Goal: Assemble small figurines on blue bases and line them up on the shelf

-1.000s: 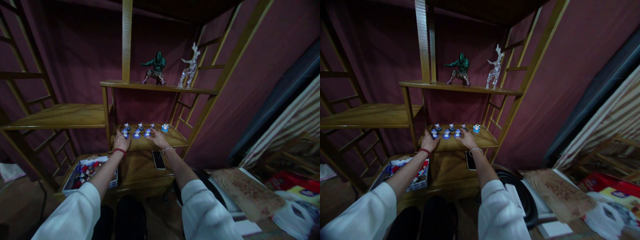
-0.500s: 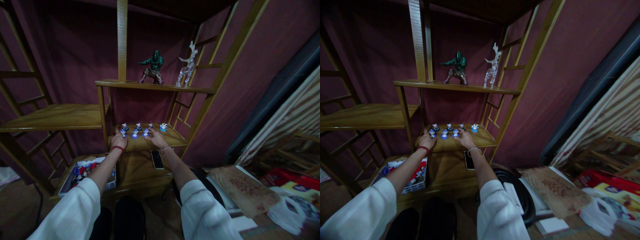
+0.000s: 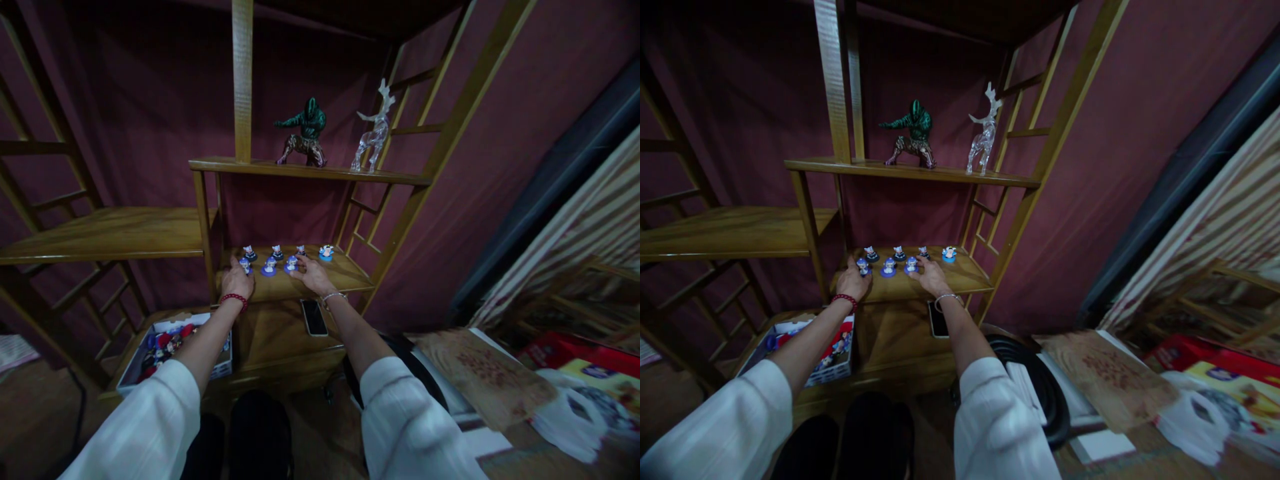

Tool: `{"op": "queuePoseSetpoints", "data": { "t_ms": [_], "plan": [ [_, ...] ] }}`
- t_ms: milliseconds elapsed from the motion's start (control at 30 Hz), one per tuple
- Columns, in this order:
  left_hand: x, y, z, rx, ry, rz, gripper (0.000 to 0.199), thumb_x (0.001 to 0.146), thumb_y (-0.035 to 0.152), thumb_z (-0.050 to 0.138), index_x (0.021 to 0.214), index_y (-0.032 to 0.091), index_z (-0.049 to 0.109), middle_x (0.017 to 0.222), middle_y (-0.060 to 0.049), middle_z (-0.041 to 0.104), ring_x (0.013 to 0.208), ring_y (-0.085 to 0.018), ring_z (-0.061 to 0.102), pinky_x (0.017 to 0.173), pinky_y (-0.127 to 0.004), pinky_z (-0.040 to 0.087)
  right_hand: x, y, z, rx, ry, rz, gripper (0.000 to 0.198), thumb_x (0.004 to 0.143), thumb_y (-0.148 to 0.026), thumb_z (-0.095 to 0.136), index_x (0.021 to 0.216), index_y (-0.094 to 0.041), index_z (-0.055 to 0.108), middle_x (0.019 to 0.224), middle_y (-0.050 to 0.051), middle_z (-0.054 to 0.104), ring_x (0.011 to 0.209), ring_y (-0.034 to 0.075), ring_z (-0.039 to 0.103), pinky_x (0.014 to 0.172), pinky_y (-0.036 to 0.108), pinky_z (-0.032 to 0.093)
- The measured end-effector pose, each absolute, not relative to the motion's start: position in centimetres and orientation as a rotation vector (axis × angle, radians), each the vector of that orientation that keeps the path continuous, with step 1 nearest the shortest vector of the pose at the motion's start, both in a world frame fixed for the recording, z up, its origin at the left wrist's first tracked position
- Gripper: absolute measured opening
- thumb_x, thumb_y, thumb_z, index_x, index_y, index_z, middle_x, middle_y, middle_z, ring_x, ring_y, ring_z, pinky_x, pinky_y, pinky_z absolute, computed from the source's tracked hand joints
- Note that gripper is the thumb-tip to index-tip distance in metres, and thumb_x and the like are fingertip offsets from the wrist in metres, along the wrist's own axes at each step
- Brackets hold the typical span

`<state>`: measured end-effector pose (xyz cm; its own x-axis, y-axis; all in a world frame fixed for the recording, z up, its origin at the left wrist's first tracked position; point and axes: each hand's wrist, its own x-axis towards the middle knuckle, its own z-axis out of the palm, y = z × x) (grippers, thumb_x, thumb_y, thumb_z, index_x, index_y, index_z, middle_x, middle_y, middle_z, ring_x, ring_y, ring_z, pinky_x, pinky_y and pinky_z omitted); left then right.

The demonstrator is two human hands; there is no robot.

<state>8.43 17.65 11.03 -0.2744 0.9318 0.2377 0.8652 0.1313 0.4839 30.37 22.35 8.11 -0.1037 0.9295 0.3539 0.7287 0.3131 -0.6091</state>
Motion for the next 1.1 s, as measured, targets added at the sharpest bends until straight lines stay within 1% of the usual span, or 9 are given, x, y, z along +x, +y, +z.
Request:
{"op": "queuePoseSetpoints", "data": {
  "t_ms": [133, 400, 567, 733, 1100],
  "plan": [
    [8.45, 17.66, 10.88, 1.837, 2.261, 0.840, 0.069, 0.073, 0.032, 0.047, 0.131, 0.005, 0.022, 0.100, -0.018, 0.061, 0.101, -0.028, 0.053, 0.079, -0.034, 0.041, 30.32, 22.29, 8.16, -1.488, -1.880, 0.365, 0.059, 0.066, -0.037, 0.065, 0.120, -0.022, 0.045, 0.106, 0.004, 0.061, 0.099, 0.019, 0.055, 0.090, 0.037, 0.041],
    [8.50, 17.75, 10.53, 1.832, 2.276, 0.878, 0.068, 0.073, 0.033, 0.047, 0.130, 0.006, 0.022, 0.097, -0.018, 0.062, 0.100, -0.027, 0.054, 0.077, -0.034, 0.041, 30.33, 22.50, 8.04, -1.475, -1.853, 0.411, 0.058, 0.065, -0.033, 0.067, 0.118, -0.026, 0.046, 0.105, 0.003, 0.062, 0.100, 0.018, 0.056, 0.091, 0.037, 0.040],
    [8.51, 17.69, 10.47, 1.853, 2.280, 0.895, 0.067, 0.073, 0.032, 0.047, 0.129, 0.005, 0.024, 0.098, -0.019, 0.061, 0.098, -0.027, 0.055, 0.077, -0.034, 0.041, 30.28, 22.46, 8.01, -1.456, -1.832, 0.424, 0.056, 0.064, -0.032, 0.068, 0.116, -0.026, 0.048, 0.103, 0.002, 0.063, 0.099, 0.018, 0.056, 0.090, 0.038, 0.040],
    [8.57, 17.46, 10.68, 1.846, 2.284, 0.886, 0.067, 0.073, 0.032, 0.047, 0.129, 0.006, 0.024, 0.098, -0.018, 0.061, 0.098, -0.027, 0.055, 0.077, -0.033, 0.041, 30.22, 22.32, 8.09, -1.448, -1.822, 0.428, 0.055, 0.064, -0.030, 0.068, 0.116, -0.026, 0.049, 0.103, 0.003, 0.063, 0.099, 0.019, 0.056, 0.091, 0.039, 0.040],
    [8.50, 17.46, 10.41, 1.850, 2.275, 0.915, 0.070, 0.073, 0.032, 0.047, 0.131, 0.003, 0.021, 0.101, -0.020, 0.059, 0.099, -0.028, 0.054, 0.079, -0.034, 0.041, 30.11, 21.95, 8.42, -1.460, -1.831, 0.404, 0.055, 0.065, -0.033, 0.067, 0.116, -0.026, 0.049, 0.102, 0.002, 0.063, 0.100, 0.019, 0.055, 0.091, 0.039, 0.041]
  ]
}}
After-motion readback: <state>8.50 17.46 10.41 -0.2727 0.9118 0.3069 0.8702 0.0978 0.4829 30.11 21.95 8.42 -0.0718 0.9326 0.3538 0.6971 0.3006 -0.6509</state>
